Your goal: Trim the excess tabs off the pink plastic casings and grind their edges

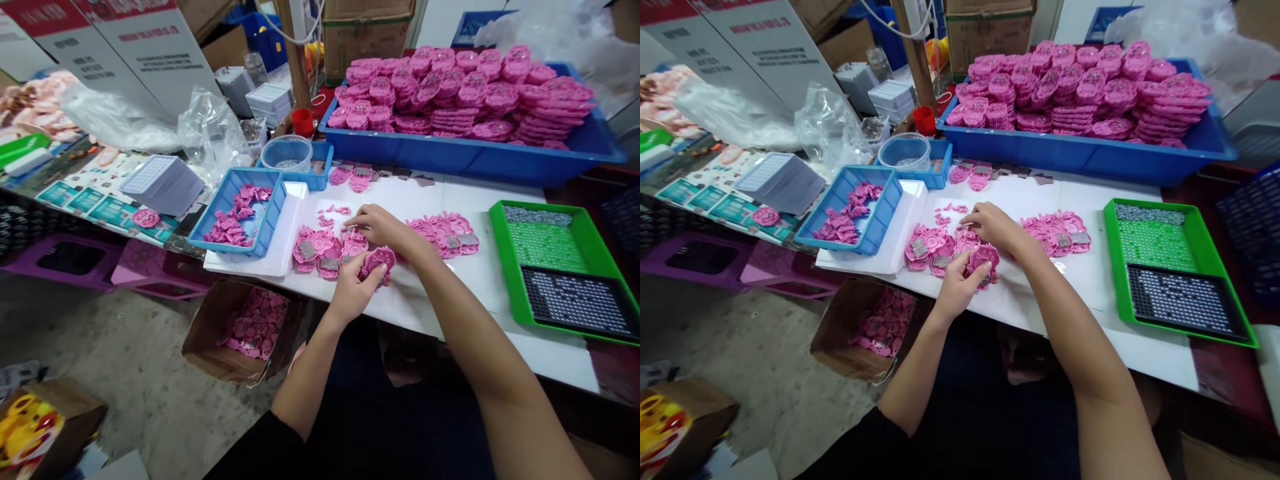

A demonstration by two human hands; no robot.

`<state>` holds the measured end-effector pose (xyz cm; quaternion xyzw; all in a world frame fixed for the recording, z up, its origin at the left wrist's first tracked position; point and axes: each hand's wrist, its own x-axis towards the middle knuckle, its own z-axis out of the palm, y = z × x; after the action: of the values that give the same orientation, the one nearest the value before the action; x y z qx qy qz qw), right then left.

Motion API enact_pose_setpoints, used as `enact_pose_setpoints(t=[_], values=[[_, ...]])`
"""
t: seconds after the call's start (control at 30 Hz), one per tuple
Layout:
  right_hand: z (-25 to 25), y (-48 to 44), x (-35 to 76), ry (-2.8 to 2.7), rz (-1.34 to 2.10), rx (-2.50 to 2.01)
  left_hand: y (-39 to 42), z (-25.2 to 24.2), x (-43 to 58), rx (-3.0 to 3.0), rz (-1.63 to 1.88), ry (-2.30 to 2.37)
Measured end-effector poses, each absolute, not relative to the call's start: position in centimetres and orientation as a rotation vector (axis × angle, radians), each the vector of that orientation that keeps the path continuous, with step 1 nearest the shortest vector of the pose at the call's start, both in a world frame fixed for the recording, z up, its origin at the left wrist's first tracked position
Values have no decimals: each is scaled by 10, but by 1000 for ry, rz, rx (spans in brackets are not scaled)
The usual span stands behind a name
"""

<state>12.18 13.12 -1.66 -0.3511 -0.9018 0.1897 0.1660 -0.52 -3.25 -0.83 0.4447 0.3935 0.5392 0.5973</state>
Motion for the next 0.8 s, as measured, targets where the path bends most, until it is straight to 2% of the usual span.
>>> enact_pose_setpoints(t=[0.3,0.57,0.7,0.8], values=[[-14,138,124,-2656,704,-900,-39,-6,-12,1093,1203,916],[-18,136,120,-2427,699,-967,-41,-8,-10,1065,1215,905],[0,128,136,-2218,668,-1076,-35,-10,-7,962,1256,923],[27,108,153,-1954,874,-1069,-31,-11,-6,936,1272,922]])
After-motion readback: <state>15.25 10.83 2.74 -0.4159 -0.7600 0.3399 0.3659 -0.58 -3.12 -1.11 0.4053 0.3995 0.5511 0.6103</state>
